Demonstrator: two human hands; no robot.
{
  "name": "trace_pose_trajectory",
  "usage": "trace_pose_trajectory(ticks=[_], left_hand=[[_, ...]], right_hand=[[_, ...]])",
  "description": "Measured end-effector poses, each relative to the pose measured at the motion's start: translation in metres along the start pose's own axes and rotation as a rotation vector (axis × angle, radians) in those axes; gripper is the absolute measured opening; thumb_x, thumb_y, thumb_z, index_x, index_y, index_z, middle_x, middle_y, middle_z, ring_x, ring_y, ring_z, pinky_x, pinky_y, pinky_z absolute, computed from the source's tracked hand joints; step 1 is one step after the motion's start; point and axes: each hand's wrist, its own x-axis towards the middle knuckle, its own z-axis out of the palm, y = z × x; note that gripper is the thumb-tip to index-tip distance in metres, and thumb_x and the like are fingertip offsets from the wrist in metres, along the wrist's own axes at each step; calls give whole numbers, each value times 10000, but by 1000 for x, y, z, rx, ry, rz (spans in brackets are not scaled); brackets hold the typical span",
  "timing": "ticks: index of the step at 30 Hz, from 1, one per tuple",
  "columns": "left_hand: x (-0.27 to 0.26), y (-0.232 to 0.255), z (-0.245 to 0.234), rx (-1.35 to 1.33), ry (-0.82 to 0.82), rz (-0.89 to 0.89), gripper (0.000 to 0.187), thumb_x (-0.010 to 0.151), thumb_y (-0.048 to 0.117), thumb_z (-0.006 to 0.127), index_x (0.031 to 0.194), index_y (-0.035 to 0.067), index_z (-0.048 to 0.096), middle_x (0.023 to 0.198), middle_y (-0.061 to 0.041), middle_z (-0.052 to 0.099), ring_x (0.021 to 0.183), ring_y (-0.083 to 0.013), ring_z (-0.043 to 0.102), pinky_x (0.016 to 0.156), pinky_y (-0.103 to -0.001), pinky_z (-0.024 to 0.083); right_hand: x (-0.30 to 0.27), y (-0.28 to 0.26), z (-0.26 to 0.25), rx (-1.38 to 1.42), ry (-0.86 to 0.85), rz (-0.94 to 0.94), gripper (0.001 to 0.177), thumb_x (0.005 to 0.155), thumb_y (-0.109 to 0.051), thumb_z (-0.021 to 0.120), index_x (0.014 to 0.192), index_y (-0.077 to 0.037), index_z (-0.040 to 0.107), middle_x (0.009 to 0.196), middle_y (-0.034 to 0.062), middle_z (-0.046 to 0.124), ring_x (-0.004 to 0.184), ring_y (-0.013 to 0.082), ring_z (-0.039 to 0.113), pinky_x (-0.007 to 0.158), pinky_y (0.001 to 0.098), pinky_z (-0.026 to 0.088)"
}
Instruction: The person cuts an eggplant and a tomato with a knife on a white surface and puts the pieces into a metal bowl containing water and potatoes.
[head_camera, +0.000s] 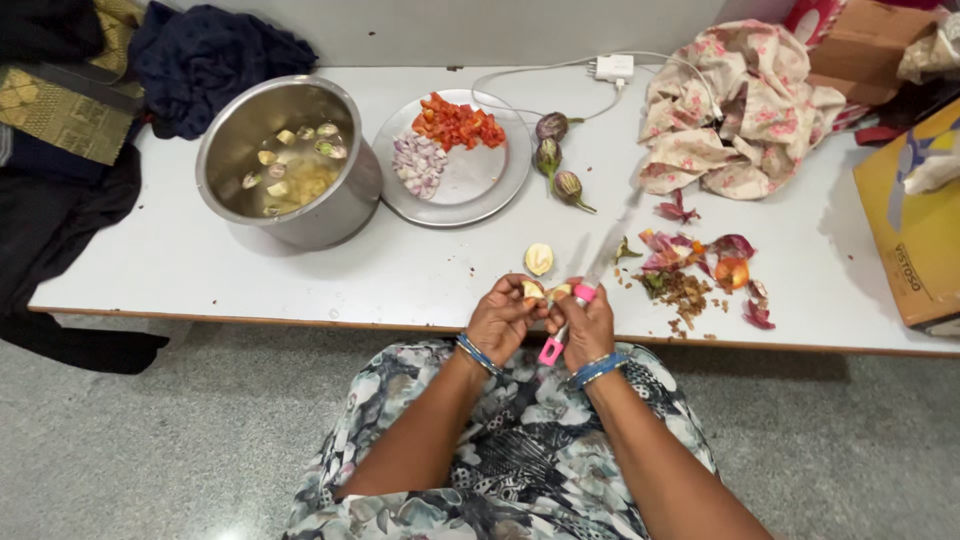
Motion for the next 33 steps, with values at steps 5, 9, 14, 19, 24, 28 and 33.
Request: trace_pose_trajectory(ticks=[5, 9, 14, 19, 24, 28, 33], left_hand=[[-3, -1, -11, -126, 168, -14, 196, 902, 22, 631, 1092, 54, 591, 995, -108, 679, 918, -280, 721, 858, -413, 612], [16, -25, -56, -227, 346, -190, 246, 938, 269, 641, 1009, 34, 664, 940, -138, 701, 822, -244, 678, 749, -377, 588], [72, 82, -113, -631, 677, 111, 232, 930, 210, 488, 915, 37, 640, 787, -137, 679, 694, -263, 684, 638, -354, 596], [82, 303, -62, 922, 824, 884, 131, 934, 157, 684, 1021, 100, 606, 865, -56, 687, 621, -187, 675, 523, -331, 542], [74, 316, -32, 2370, 927, 983, 361, 602, 234, 843, 957, 230, 778, 1211, -169, 692, 1157, -506, 545, 959, -694, 402], [119, 162, -61, 1892, 283, 664, 429, 786, -4, 662, 1203, 94, 687, 1229, -175, 668, 1212, -376, 603, 1093, -466, 449], [104, 3, -34, 1771, 199, 192, 593, 798, 92, 783, 1349, 73, 565, 1359, -250, 507, 1197, -432, 550, 1017, -457, 446]], right_hand=[[0, -3, 0, -406, 26, -188, 314, 923, -39, 612, 1193, -83, 458, 915, 90, 711, 537, 109, 560, 450, 284, 461], [-17, 3, 13, -969, -301, -700, 379, 960, -7, 691, 1310, -35, 549, 1004, 90, 708, 844, 118, 661, 668, 299, 536], [6, -19, 0, -356, 161, -280, 252, 1018, -119, 605, 1254, -70, 530, 660, -26, 522, 450, 56, 432, 399, 259, 399], [17, -23, -18, -369, 339, -209, 231, 1019, -125, 583, 1240, -61, 556, 616, -15, 486, 431, 67, 421, 400, 262, 403], [25, -10, -18, -406, 302, -167, 222, 1020, -127, 581, 1219, -37, 539, 618, -7, 504, 433, 79, 432, 400, 274, 410], [25, -3, -20, -470, 263, -148, 232, 1041, -176, 566, 1223, -35, 545, 604, 16, 504, 432, 89, 459, 411, 274, 434], [14, -8, -12, -542, 193, -112, 206, 1022, -177, 540, 1151, -27, 480, 835, -4, 731, 448, 75, 496, 393, 282, 454]])
